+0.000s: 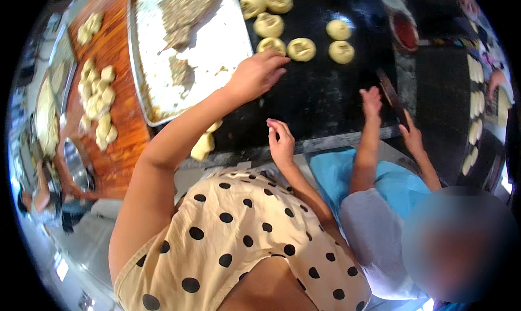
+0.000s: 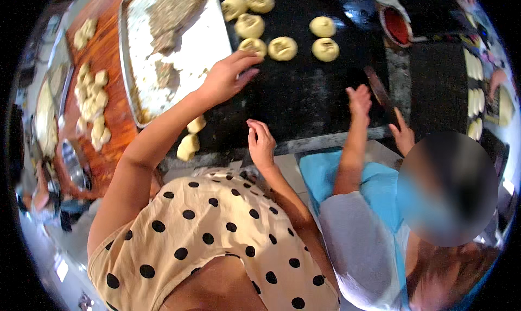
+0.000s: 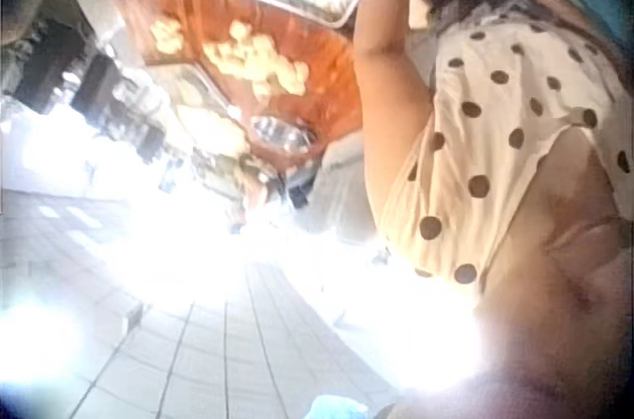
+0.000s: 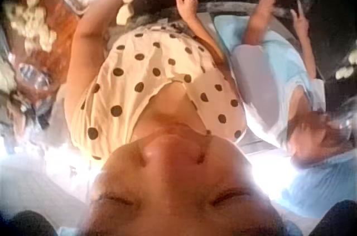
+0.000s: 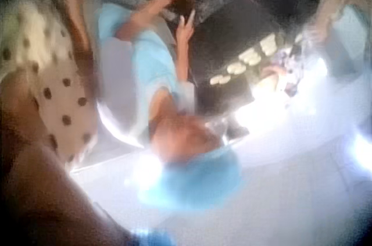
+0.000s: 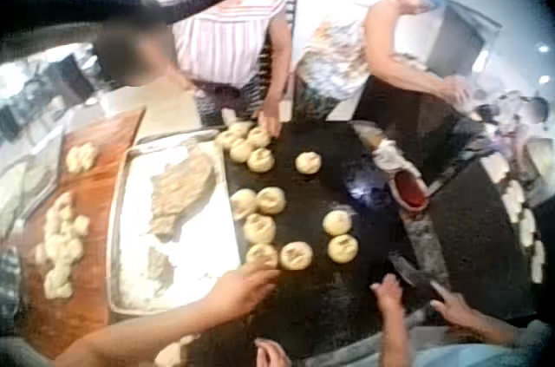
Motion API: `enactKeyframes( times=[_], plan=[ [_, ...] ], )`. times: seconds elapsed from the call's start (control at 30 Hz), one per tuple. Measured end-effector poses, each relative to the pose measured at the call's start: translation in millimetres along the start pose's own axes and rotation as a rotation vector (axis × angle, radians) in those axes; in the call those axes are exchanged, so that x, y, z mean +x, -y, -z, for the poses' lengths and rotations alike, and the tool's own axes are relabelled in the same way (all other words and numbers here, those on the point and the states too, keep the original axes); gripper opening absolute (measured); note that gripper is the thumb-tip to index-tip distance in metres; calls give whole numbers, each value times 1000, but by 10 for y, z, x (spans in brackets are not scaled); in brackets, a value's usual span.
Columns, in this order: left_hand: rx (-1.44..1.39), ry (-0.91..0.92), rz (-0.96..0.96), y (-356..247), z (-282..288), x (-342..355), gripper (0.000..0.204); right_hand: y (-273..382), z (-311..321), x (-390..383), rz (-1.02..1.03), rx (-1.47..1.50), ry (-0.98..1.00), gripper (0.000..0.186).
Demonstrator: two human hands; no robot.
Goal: The person prepares filled rolls by flattening pieces of dough by hand, scooping a meat-like filling into the center, and pinching the edges together to seal it. They handle the dough pieces one at a time and place the completed rolls onto a metal tray.
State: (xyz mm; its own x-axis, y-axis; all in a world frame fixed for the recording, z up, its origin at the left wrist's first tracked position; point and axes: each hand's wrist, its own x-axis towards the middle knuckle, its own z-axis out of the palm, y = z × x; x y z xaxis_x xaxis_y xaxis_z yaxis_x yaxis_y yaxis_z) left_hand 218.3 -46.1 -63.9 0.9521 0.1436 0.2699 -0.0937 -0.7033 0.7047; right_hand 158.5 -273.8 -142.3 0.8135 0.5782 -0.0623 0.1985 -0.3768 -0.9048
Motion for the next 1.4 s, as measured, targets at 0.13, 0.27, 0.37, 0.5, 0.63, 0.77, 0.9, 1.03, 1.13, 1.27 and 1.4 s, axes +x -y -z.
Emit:
enactKeyframes(
  times=[0.13, 0.27, 0.37, 0.5, 0.63, 0.77, 0.9, 1.03, 1.13, 1.27, 1.4],
  plan=[
    [195, -140, 592, 88, 813, -1591, 18, 115, -418, -123, -16, -20, 265, 25],
    [263, 6, 748, -91, 848, -2963, 53, 478, -663, -39, 264, -168, 441, 42],
    [219, 94, 786, -249, 488, -3228, 77, 539, -823, -120, 240, -251, 529, 54],
    [247, 114, 761, -39, 235, -3209, 81, 631, -964, -259, 321, -298, 583, 61],
    [-7, 37, 772, 90, 305, -3290, 64, 797, -1070, -289, 556, -369, 617, 71],
    [-648, 155, 997, 173, 612, -3131, 55, 735, -1122, -242, 407, -316, 622, 68],
    [-1013, 109, 1062, 288, 562, -3057, 54, 655, -1006, -226, 456, -367, 582, 55],
    [-911, 55, 1040, 271, 531, -3035, 52, 352, -958, -403, 464, -432, 355, 52],
    [-739, -3, 1032, 271, 598, -3155, 51, 272, -1017, -420, 277, -341, 322, 53],
    [-18, 12, 711, 381, 738, -3236, 53, 250, -1080, -387, -2, -116, 277, 41],
    [240, -40, 495, 166, 775, -2905, 41, 420, -678, -195, -5, -196, 219, 30]
  ],
)
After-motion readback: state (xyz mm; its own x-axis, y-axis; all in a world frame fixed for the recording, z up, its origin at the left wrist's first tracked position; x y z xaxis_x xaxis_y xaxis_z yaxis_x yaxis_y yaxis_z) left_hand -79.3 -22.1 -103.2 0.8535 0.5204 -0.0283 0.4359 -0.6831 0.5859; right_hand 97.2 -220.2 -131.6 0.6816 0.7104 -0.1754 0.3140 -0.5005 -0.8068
